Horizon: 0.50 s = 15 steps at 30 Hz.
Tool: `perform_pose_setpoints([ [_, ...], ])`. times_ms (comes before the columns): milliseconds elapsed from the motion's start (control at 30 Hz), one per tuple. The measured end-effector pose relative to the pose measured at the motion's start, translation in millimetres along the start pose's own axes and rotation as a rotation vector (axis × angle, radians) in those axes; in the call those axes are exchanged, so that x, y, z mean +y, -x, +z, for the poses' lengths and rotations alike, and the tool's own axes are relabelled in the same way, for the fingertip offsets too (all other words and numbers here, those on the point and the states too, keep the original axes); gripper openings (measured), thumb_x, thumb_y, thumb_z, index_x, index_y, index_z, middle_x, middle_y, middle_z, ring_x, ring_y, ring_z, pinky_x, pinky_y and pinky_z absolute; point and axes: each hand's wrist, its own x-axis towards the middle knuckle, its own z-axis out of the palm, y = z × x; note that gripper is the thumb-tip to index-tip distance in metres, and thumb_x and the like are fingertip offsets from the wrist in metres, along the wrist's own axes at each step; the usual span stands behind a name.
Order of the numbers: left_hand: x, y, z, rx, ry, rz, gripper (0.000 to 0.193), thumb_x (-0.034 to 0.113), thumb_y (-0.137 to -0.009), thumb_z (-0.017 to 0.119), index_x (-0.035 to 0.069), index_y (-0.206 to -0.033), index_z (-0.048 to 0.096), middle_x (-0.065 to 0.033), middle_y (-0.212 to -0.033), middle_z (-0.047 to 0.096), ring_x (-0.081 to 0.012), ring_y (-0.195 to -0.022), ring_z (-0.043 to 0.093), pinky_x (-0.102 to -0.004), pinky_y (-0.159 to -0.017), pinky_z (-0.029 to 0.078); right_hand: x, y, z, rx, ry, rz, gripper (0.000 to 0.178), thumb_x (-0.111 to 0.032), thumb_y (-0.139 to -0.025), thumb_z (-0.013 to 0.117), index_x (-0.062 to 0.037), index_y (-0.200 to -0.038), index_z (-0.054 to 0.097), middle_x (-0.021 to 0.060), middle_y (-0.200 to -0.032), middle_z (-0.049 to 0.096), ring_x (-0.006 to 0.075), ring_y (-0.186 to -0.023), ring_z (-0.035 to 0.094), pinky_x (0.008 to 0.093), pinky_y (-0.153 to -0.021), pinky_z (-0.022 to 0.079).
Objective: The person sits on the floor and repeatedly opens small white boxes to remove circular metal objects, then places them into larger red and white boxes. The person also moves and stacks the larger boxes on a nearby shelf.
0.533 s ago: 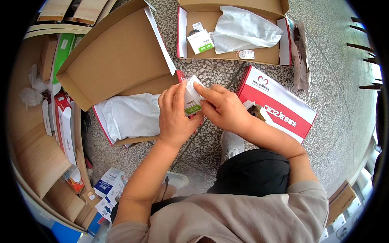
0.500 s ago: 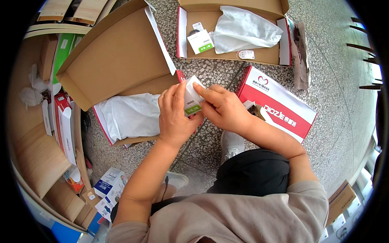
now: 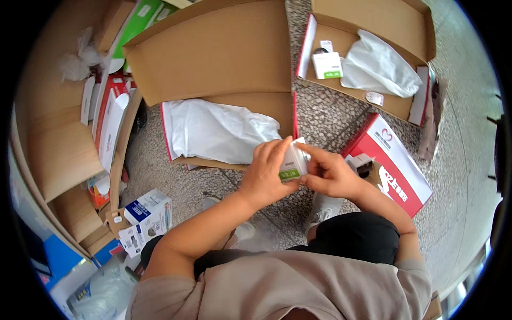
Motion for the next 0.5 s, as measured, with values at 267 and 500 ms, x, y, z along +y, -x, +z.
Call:
perform_pose_setpoints([
  [267, 3.3, 12.1, -14.6, -0.062, -0.013, -0.001, 0.089, 0.026, -0.059, 0.079, 0.004, -0.132, 0.033, -0.0164, -0.125, 0.039, -0.0348, -0.113, 0.041, -0.0424, -0.095, 0.037, 7.1, -12.6, 11.5, 0.035, 0.1, -0.017, 0.073, -0.022, -0.073, 0.071, -0.0002, -0.131, 0.032, 0.0142, -0.093, 0.056, 0.0195, -0.083, 0.057, 0.0307, -0.071, 0.046],
  [500, -85.4, 11.7, -77.7, 0.124, 0.127, -0.37, 0.084, 0.031, -0.069, 0.075, 0.003, -0.134, 0.029, -0.0175, -0.131, 0.036, -0.0291, -0.119, 0.038, -0.0377, -0.093, 0.04, 19.1, -55.3, 28.9, 0.191, 0.059, 0.057, 0.078, -0.029, -0.077, 0.068, 0.0049, -0.132, 0.025, 0.019, -0.093, 0.059, 0.0224, -0.081, 0.059, 0.031, -0.071, 0.047],
])
